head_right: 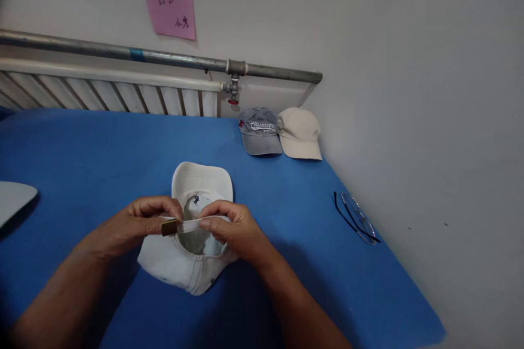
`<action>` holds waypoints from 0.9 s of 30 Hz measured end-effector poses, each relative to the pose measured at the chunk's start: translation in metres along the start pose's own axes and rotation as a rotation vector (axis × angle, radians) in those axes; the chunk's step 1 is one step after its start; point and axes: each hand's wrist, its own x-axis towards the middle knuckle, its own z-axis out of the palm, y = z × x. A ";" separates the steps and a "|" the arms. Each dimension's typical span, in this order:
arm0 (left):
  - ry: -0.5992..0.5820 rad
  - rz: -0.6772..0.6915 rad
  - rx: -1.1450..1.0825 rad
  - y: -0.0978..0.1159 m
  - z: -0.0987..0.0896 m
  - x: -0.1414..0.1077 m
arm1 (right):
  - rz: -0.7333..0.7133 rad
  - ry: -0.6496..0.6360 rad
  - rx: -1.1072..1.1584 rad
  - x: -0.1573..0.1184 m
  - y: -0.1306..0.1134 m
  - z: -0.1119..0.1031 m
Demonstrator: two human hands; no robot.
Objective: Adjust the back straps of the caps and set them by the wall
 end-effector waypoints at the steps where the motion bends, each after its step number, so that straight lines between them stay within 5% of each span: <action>1: 0.005 0.008 -0.023 -0.001 -0.001 0.000 | 0.004 -0.019 0.087 0.001 0.002 -0.001; 7: -0.005 0.025 -0.065 -0.003 -0.003 0.001 | 0.037 -0.108 0.335 0.003 0.008 0.002; 27: -0.026 -0.011 -0.082 -0.006 -0.002 0.003 | 0.188 -0.251 0.451 0.009 0.017 0.010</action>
